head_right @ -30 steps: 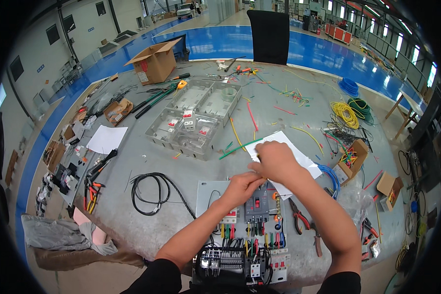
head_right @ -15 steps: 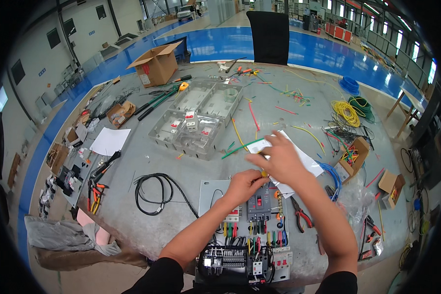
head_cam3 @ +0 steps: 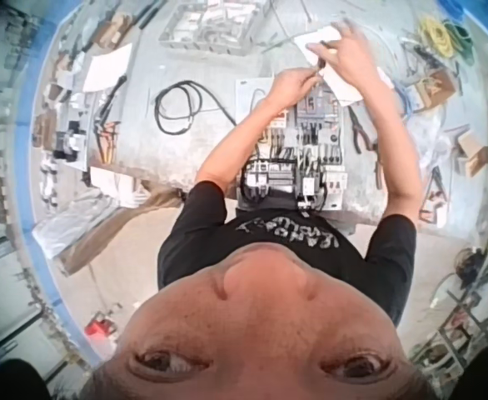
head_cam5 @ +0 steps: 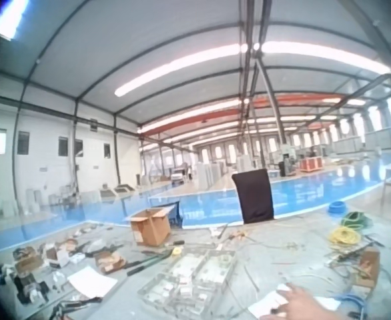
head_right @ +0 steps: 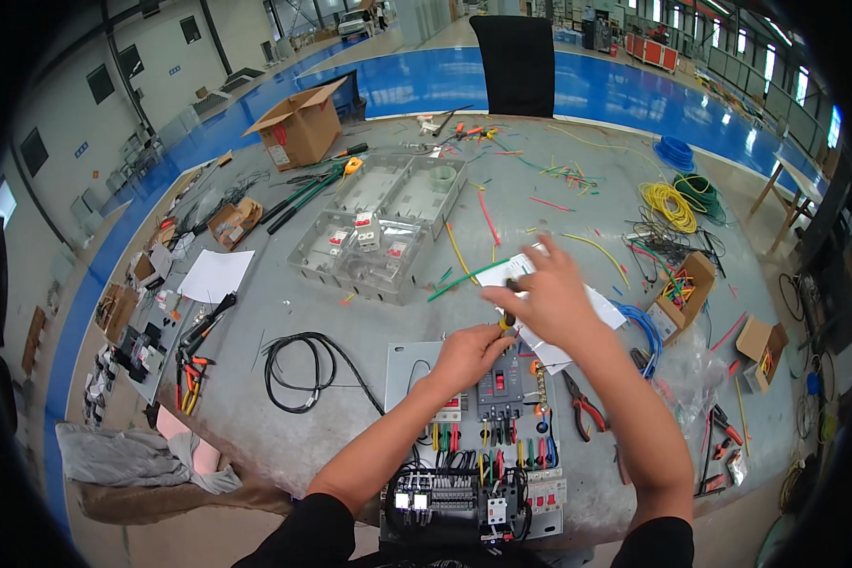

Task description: The person connects multiple colored wires to terminals on an electrical panel using a screwdriver. They strip wire ends, insert them into terminal blocks, and tighten screws to secure connections. The person occasionally refers to a document on the table while working.

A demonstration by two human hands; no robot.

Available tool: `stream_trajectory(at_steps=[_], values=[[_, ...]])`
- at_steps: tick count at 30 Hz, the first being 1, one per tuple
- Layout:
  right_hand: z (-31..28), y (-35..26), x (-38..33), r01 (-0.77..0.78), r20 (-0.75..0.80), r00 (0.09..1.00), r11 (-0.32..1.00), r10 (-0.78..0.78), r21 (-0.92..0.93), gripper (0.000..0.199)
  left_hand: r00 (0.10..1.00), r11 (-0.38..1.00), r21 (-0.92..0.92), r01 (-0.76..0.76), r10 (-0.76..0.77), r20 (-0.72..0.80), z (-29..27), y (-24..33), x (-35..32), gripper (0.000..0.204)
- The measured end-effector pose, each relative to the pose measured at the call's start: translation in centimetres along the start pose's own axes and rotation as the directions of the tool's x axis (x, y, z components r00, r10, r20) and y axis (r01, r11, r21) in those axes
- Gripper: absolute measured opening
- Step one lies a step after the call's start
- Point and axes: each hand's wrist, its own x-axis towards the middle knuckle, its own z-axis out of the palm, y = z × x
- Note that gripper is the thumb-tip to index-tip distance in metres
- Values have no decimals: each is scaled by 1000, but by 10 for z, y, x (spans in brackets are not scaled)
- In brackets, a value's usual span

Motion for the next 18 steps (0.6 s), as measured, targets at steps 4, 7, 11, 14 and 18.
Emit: stream_trajectory(at_steps=[4, 7, 11, 14, 18], values=[[11, -45, -4, 281, 31, 958, 954, -285, 103, 42, 990, 997, 43, -65, 70, -123, 8, -11, -11, 25], [-5, -41, -35, 322, 1, 945, 930, -328, 179, 38, 994, 994, 57, -91, 94, -63, -3, -9, -12, 22], [-29, -4, -52, 225, 50, 971, 966, -232, 124, 38, 992, 993, 53, -103, 107, -73, 3, -7, -8, 21], [-16, 10, -33, 167, 1, 986, 982, -168, 93, 39, 994, 996, 53, -77, 81, -75, 9, -11, -6, 20], [-6, -2, -13, 79, -58, 996, 991, -73, 103, 56, 998, 1000, 15, 1, 0, -69, 3, -6, -9, 23]])
